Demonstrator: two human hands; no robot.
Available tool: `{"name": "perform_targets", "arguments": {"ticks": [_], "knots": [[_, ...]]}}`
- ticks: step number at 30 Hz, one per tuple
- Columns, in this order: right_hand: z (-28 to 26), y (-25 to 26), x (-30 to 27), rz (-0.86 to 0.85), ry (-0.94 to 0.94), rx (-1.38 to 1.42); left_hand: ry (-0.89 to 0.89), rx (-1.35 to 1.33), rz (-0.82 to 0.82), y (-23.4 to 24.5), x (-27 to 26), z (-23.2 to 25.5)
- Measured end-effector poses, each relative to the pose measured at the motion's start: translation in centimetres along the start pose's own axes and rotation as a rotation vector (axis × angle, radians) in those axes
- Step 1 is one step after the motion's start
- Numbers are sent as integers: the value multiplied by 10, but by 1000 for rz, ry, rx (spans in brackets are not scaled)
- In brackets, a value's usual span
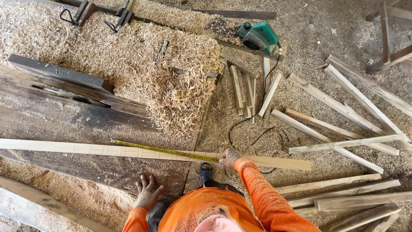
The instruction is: The recorder uses a tape measure to check the length of a long wooden plank on a workbench.
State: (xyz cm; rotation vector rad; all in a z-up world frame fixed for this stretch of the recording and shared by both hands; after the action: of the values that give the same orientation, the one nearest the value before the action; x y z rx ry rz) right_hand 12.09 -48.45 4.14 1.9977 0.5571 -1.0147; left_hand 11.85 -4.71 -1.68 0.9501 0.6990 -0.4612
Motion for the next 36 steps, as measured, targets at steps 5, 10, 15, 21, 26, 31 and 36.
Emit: {"name": "perform_targets", "arguments": {"ticks": [5,10,15,21,26,31,36], "knots": [[2,-1,0,20,19,-1,-5,9,5,-2,2,-3],[0,0,1,4,7,-40,-18,1,9,-2,3,-3],[0,0,2,14,12,-55,-20,-13,8,-2,2,-2],[3,0,3,40,61,-18,-24,9,20,-3,2,-3],[2,2,2,27,76,-31,-23,14,21,-3,4,-4],[3,0,3,14,56,9,-29,20,22,-3,4,-5],[6,-2,8,6,66,-10,-15,31,10,-3,4,-5]]}}
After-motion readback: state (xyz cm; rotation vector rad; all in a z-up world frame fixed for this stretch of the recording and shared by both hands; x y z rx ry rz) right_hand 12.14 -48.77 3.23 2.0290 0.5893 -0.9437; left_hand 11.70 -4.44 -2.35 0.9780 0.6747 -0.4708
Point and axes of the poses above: each hand's wrist, its own x-axis towards the middle knuckle, its own y-axis out of the back of the hand, z = x × y, the point moved 2 cm from there along x, towards the middle knuckle, and after that the axes turned 10 degrees about -x, right-handed, at the moved point
